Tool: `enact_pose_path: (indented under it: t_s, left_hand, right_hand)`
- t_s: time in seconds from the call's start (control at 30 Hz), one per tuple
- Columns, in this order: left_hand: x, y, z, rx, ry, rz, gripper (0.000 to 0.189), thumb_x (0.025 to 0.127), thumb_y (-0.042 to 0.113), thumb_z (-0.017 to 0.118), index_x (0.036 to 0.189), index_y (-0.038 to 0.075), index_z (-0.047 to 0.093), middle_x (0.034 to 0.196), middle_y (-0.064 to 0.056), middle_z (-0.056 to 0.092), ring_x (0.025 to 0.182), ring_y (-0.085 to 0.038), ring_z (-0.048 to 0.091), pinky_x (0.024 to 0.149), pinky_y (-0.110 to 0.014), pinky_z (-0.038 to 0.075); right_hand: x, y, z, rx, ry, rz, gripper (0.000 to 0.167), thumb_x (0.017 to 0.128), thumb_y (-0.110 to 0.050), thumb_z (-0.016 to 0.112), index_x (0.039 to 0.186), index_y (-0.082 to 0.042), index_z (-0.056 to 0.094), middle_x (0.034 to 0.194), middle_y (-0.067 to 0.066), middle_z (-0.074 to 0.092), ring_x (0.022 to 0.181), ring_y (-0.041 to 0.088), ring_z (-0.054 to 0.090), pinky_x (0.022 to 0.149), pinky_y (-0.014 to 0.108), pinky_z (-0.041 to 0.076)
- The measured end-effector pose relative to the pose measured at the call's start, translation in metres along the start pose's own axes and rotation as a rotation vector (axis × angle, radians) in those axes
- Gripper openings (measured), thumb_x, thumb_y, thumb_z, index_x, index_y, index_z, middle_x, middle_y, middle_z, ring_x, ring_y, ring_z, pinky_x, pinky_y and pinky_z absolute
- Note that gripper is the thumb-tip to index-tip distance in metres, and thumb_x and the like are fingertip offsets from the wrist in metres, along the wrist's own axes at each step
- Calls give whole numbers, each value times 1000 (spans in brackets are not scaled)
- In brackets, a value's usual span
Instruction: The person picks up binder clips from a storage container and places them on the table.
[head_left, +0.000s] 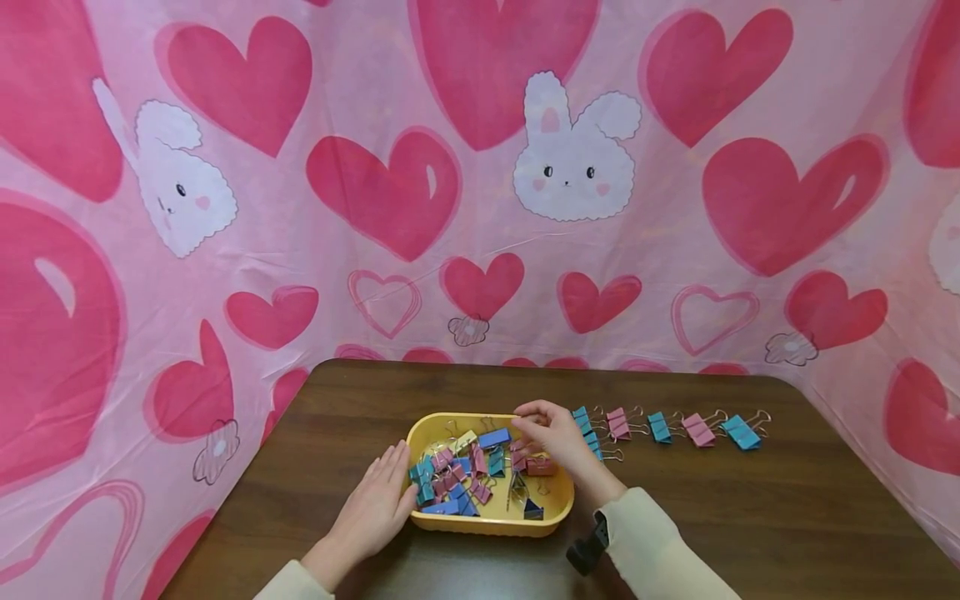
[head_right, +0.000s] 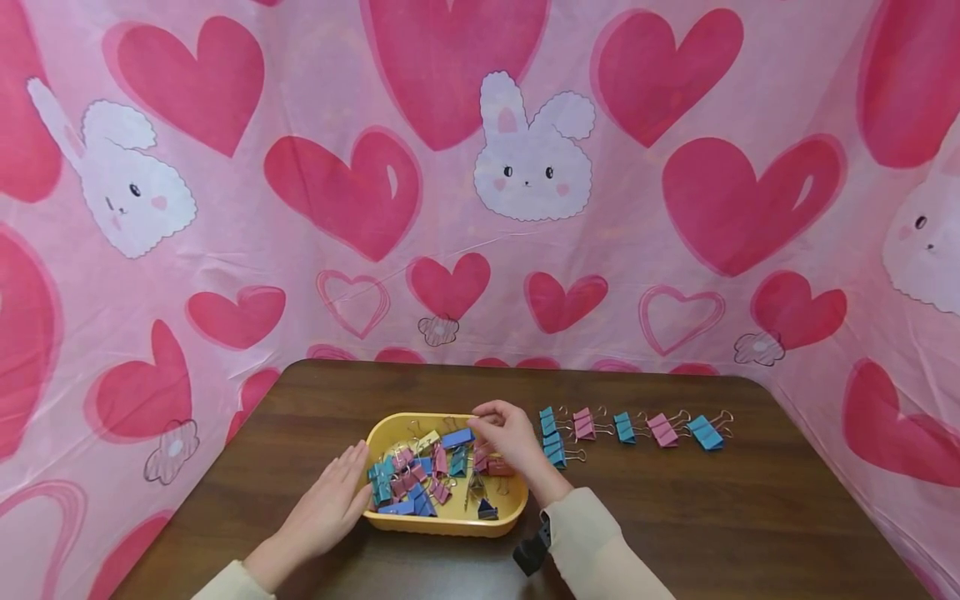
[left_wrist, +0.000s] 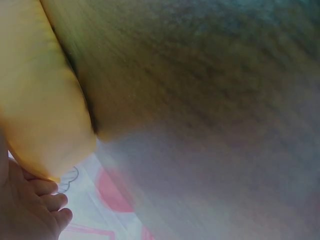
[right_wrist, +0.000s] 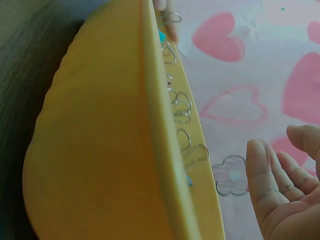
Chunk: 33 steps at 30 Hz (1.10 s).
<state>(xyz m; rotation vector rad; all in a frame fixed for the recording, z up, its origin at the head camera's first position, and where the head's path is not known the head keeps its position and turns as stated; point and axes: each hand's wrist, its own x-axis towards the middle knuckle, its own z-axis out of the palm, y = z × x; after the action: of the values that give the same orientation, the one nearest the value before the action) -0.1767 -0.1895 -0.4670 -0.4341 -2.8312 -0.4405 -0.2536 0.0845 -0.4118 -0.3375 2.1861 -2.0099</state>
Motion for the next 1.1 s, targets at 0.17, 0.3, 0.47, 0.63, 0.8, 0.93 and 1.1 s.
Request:
enact_pose_path:
  t_s: [0.17, 0.3, 0.47, 0.63, 0.8, 0.93, 1.1]
  left_hand:
    - [0, 0, 0, -2, 0, 3, 58, 92, 26, 51, 135, -10, 36, 140, -23, 35, 129, -35, 31, 105, -47, 25]
    - [0, 0, 0, -1, 1, 5, 58, 92, 26, 51, 135, -10, 37, 140, -23, 35, 129, -36, 32, 104, -48, 26]
    - [0, 0, -1, -2, 4, 11, 58, 92, 25, 51, 135, -11, 37, 140, -23, 36, 128, -36, 32, 104, -48, 26]
    - [0, 1, -1, -8, -14, -6, 58, 93, 27, 50, 136, -9, 35, 141, -22, 34, 130, -35, 30, 105, -47, 25]
    - [0, 0, -1, -8, -10, -3, 58, 92, 26, 50, 136, -9, 36, 141, -22, 34, 130, -35, 31, 105, -47, 25]
    - [0, 0, -1, -10, -8, 0, 58, 92, 26, 50, 136, -9, 36, 141, -22, 34, 130, -35, 31, 105, -47, 25]
    - [0, -1, -1, -9, -12, -4, 59, 92, 27, 50, 136, -9, 35, 141, -22, 34, 130, -35, 31, 105, -47, 25]
  right_hand:
    - [8, 7, 11, -54, -37, 16, 29, 88, -12, 62, 108, 8, 56, 78, 11, 61, 67, 32, 63, 62, 46, 54]
    - [11, 8, 22, -76, -72, 47, 26, 88, -12, 62, 106, 6, 58, 78, 11, 62, 61, 26, 63, 58, 42, 54]
    - [16, 16, 33, -73, -112, 72, 26, 88, -9, 61, 106, 9, 57, 82, 16, 63, 59, 24, 63, 56, 40, 55]
    - [20, 22, 41, -69, -112, 83, 25, 88, -5, 60, 105, 13, 55, 85, 22, 62, 56, 20, 62, 55, 37, 55]
    - [22, 27, 45, -78, -107, 98, 27, 86, -2, 60, 107, 13, 55, 83, 22, 63, 53, 15, 60, 54, 35, 55]
    - [22, 29, 48, -71, -125, 103, 31, 85, 0, 59, 111, 15, 52, 82, 20, 64, 54, 14, 60, 55, 35, 55]
    - [22, 29, 50, -53, -149, 111, 34, 85, 2, 58, 115, 16, 51, 81, 21, 65, 56, 15, 61, 55, 34, 55]
